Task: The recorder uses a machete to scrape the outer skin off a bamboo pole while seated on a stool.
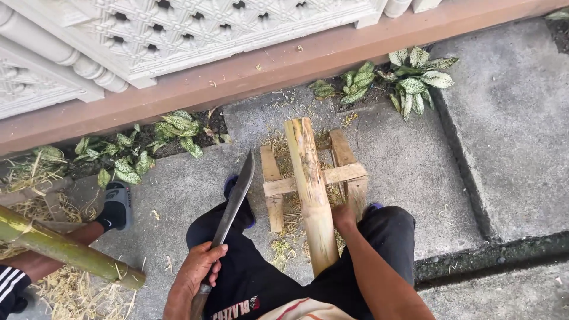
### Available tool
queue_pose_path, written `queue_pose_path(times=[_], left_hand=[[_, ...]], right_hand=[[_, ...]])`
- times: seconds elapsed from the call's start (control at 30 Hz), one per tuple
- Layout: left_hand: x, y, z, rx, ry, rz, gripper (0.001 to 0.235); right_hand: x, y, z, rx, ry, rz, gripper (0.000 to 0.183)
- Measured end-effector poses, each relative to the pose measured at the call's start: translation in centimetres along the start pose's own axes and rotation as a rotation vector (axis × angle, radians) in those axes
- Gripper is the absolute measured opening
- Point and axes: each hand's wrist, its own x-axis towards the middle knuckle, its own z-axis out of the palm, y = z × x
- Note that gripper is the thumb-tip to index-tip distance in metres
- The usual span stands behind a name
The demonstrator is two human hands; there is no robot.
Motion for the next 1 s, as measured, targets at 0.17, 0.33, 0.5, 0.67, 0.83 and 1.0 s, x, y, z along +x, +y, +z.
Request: queue_pose_path(times=[0.17, 0.33, 0.5, 0.67, 0.83, 1.0], left_hand=[[-0.5, 0.4, 0.6, 0.034, 0.014, 0.035, 0.028], [0.1, -0.2, 0.9, -0.016, 0.022, 0.087, 0.024], [-0.3, 0.0, 0.7, -0.026, 0.034, 0.094, 0.022], [-1.2, 0.7, 0.9, 0.009, -0.013, 0.119, 0.025], [-1.6, 0.6, 0.7, 0.001, 0.012, 0.064, 0.025], [-1.4, 0.6, 0.7, -0.003, -0.005, 0.083, 0.025]], right_hand=[[3.9, -0.5, 11.2, 0.132, 0.160, 0.084, 0.025], [-4.9, 2.2, -10.2, 0.772, 0.049, 0.442, 0.034], [-4.7, 10.0, -23.8, 0.677, 0.308, 0.176, 0.063], [-16.2, 16.3, -39.9, 1.344, 1.305, -0.561, 0.077], [-16.5, 11.9, -40.6, 1.473, 1.258, -0.373, 0.032], [-12.4, 6.2, -22.8, 2.218, 0.853, -0.064, 0.010]])
